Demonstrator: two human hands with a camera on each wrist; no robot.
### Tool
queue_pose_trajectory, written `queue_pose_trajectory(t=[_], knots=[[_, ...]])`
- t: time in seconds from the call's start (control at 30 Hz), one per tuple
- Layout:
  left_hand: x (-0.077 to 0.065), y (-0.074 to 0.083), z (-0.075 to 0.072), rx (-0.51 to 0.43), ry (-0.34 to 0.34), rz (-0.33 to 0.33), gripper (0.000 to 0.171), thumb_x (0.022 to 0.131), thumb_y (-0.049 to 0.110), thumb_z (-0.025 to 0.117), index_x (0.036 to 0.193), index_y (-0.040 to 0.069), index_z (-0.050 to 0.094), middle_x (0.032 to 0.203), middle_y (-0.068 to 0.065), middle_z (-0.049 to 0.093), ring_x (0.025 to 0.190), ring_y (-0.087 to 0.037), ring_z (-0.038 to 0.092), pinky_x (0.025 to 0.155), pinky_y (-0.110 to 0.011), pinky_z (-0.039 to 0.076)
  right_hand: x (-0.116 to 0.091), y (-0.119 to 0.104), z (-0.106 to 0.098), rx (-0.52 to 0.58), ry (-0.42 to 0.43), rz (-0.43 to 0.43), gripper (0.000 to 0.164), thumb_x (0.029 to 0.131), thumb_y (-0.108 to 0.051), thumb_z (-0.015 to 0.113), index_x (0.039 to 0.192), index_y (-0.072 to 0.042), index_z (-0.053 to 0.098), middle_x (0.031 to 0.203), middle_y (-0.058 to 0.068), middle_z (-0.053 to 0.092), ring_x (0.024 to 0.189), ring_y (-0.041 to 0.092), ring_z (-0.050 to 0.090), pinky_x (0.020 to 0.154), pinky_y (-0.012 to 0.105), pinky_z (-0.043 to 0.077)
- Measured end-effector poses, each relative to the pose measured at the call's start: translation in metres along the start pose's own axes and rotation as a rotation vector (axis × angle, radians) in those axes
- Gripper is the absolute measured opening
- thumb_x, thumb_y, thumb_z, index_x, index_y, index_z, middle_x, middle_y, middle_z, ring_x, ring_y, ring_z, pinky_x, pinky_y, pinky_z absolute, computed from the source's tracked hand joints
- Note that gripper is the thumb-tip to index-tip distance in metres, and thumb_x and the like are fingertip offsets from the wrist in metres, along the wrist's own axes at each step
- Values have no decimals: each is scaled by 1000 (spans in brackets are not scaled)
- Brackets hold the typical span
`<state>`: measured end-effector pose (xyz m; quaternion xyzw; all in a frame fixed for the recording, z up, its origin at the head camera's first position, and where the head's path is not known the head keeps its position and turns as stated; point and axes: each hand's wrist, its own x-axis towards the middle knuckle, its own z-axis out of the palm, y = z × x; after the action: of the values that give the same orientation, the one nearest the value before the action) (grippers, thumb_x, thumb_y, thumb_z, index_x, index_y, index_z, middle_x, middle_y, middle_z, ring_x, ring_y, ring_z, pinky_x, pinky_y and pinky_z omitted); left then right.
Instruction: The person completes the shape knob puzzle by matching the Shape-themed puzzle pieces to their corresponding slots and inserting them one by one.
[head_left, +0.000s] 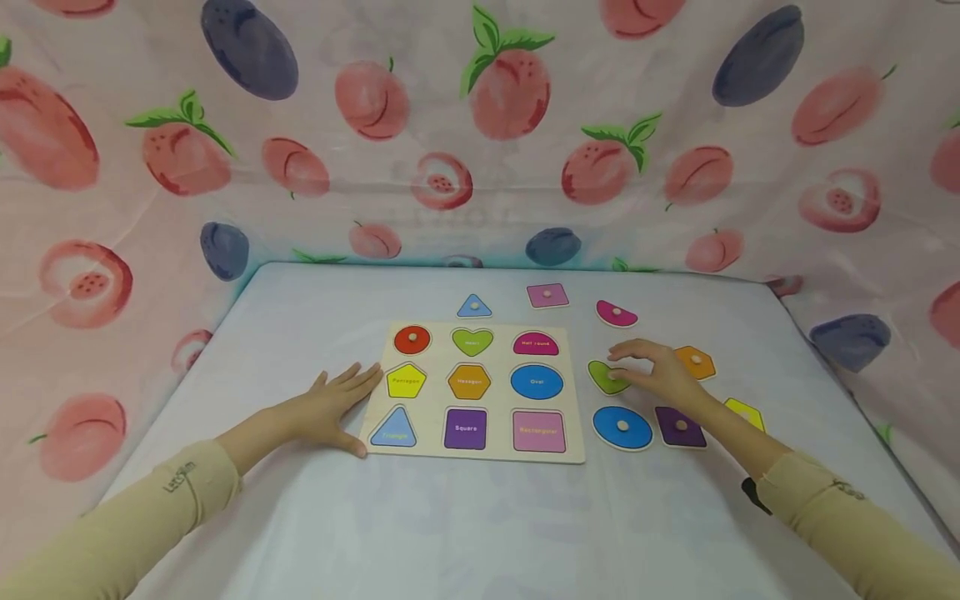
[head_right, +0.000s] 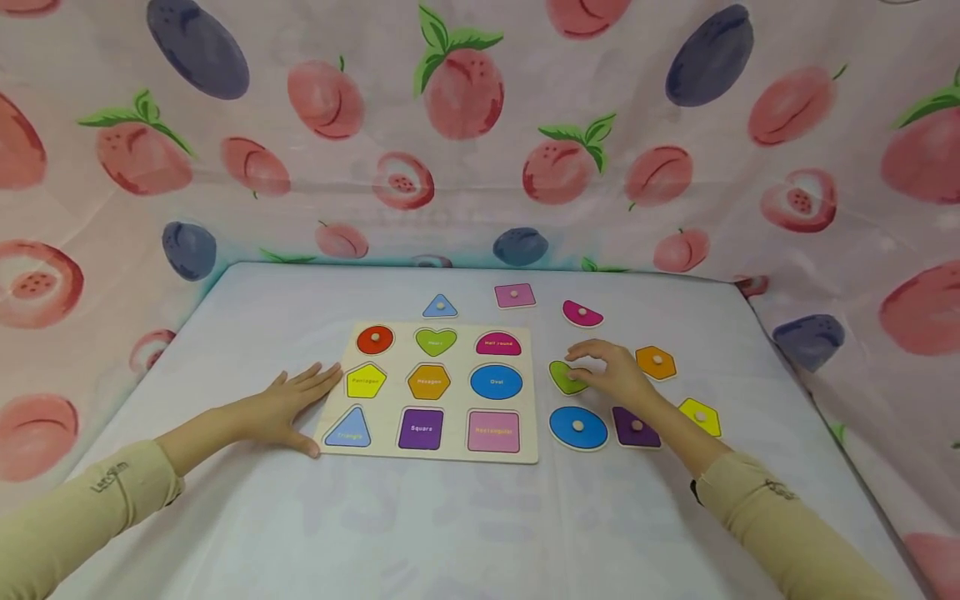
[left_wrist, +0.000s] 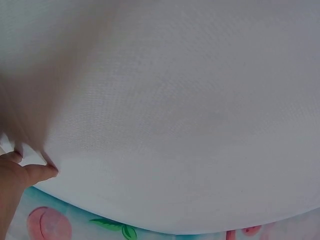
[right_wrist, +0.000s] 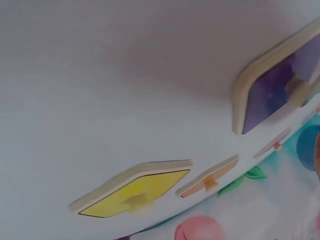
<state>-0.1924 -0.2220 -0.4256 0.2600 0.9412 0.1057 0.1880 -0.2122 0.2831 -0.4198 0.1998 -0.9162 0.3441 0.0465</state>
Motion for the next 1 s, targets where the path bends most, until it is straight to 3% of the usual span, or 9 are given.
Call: queue_pose_trajectory(t=[0.17,0.4,0.77,1.0], knots=[[0,-1,-1,-4,-2,0,123,60,64,75,151,7,15,159,-13,13,144,-42,7,105,-74,5,0,9,3,33,-3,34,24,83,-10,71,105,0,67,110,19,66,108,37,59,91,53,49],[-1,-1,0,-5,-9,-5,122,61,63,75,151,6,15,159,-13,12,144,-42,6,105,-74,5,2,18,9,10,-74,123,23,86,-14,68,105,0,67,111,21,65,110,39,58,96,52,46],[-1,1,-1,-18,-19,-1,122,62,62,75,151,6,14,159,-13,11,144,-43,4,105,-74,3,4,23,10,-26,-121,117,22,84,-12,71,102,-1,68,117,25,62,117,43,52,102,54,40],[1,1,1,-22,-11,5,122,61,63,75,151,6,14,159,-14,11,144,-43,5,105,-74,2,3,18,10,-9,-105,141,18,82,-8,71,99,0,69,117,25,62,117,43,53,102,53,40]])
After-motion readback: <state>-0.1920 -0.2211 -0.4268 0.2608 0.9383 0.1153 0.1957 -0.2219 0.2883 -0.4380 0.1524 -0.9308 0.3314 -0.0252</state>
